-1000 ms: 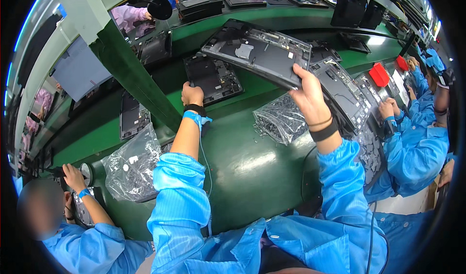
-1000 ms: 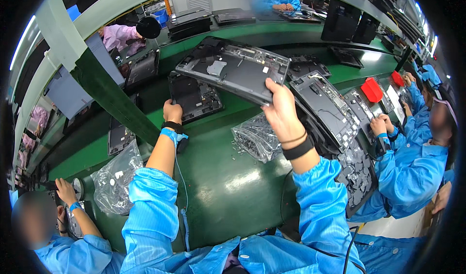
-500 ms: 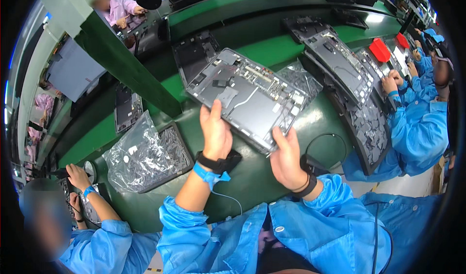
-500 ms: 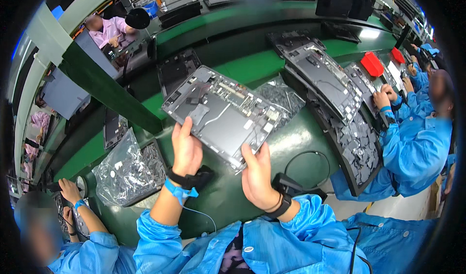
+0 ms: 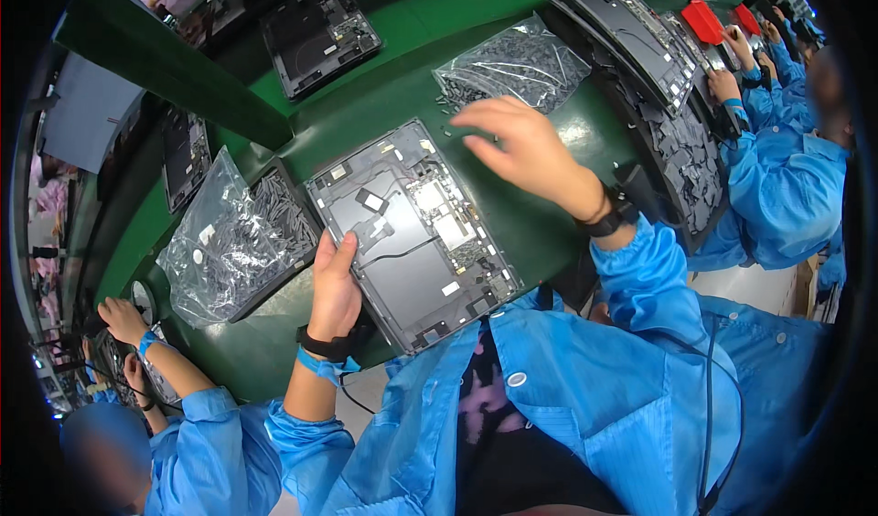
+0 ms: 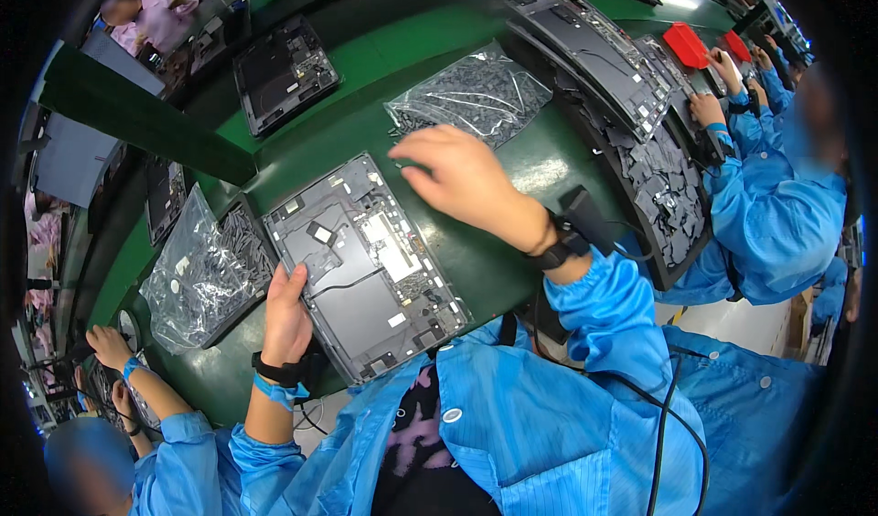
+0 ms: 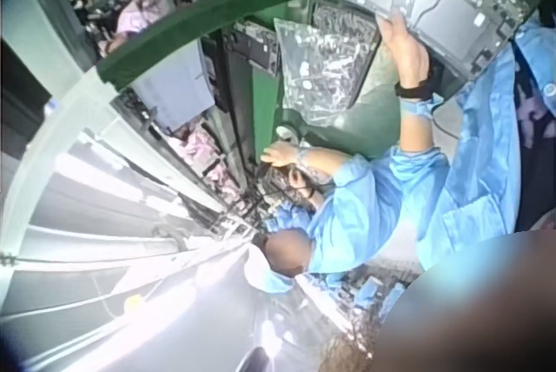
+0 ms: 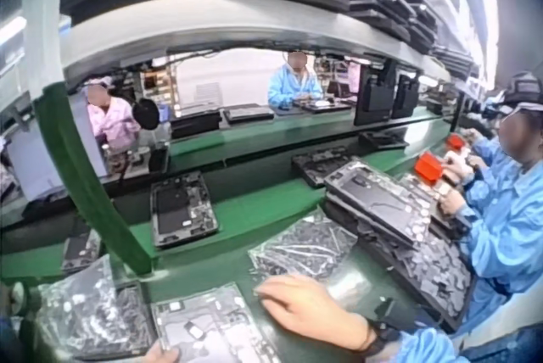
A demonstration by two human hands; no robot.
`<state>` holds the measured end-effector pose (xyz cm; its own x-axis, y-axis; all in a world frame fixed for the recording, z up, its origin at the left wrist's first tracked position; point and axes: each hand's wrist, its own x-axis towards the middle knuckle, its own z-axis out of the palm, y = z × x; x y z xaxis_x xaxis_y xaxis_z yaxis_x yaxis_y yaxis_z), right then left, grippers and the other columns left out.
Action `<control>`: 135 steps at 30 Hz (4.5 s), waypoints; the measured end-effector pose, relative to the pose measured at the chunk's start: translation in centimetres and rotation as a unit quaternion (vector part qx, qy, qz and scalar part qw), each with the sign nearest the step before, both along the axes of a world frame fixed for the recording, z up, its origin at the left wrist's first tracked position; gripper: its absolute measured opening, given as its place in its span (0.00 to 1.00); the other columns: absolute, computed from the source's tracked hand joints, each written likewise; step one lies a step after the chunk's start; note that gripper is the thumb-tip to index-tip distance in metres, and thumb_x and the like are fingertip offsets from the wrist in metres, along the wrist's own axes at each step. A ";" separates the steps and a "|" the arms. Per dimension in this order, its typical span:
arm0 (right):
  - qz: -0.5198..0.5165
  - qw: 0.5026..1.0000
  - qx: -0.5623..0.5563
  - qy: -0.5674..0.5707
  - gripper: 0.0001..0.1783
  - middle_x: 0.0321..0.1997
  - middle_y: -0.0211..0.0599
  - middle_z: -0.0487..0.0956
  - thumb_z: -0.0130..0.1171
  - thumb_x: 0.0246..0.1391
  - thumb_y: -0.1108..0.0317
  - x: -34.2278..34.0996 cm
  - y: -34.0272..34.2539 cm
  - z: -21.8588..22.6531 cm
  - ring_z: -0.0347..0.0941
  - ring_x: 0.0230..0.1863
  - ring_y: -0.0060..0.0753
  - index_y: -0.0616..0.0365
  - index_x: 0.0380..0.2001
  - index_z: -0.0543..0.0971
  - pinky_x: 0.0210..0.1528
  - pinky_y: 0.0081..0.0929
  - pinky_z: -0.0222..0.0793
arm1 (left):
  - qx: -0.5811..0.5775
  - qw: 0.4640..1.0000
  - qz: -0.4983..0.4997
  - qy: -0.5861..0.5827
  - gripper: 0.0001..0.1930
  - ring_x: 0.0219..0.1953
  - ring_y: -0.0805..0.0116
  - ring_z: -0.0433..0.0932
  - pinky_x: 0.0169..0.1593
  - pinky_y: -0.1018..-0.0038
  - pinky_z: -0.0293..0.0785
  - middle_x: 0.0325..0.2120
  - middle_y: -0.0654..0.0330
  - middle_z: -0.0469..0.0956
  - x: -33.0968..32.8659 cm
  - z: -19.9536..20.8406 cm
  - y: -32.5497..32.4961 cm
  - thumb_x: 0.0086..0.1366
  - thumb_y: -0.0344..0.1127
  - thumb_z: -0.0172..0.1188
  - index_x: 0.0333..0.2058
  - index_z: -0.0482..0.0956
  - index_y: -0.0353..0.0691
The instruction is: The person installs internal components and routes internal wiring and ribbon cables inside a laptop chassis by hand.
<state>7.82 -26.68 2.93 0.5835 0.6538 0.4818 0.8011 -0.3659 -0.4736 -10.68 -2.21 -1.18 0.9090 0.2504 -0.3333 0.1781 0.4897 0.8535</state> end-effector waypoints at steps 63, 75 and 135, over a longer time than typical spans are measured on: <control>-0.026 0.856 0.170 0.487 0.06 0.30 0.32 0.82 0.65 0.54 0.73 3.6 4.5 -2.2 0.76 0.29 0.16 0.65 0.34 0.82 0.33 0.15 0.73 | 0.458 0.886 -0.012 -0.074 0.04 0.24 0.75 0.74 0.27 0.78 0.69 0.28 0.60 0.79 4.4 1.3 0.5 0.64 0.25 0.59 0.38 0.79 0.34; -0.058 0.930 0.084 0.353 0.07 0.29 0.30 0.83 0.65 0.54 0.69 4.0 4.1 -2.7 0.75 0.29 0.16 0.62 0.33 0.84 0.34 0.18 0.73 | 0.639 0.755 -0.084 -0.116 0.08 0.37 0.56 0.77 0.41 0.67 0.73 0.37 0.53 0.77 1.6 3.6 0.4 0.52 0.24 0.68 0.31 0.80 0.35; -0.218 0.927 0.232 -0.198 0.12 0.29 0.35 0.82 0.65 0.43 0.81 -4.9 -6.2 3.9 0.77 0.25 0.37 0.57 0.34 0.84 0.27 0.33 0.72 | 0.368 0.894 -0.015 -0.255 0.08 0.35 0.65 0.78 0.38 0.73 0.79 0.33 0.49 0.76 1.3 3.8 -1.1 0.61 0.14 0.55 0.35 0.71 0.33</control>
<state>2.88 -32.84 6.83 0.4617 0.0661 0.8845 0.7690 -0.5268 -0.3621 -9.40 -3.35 2.63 0.9052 0.2047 0.3725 -0.3235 -0.2364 0.9162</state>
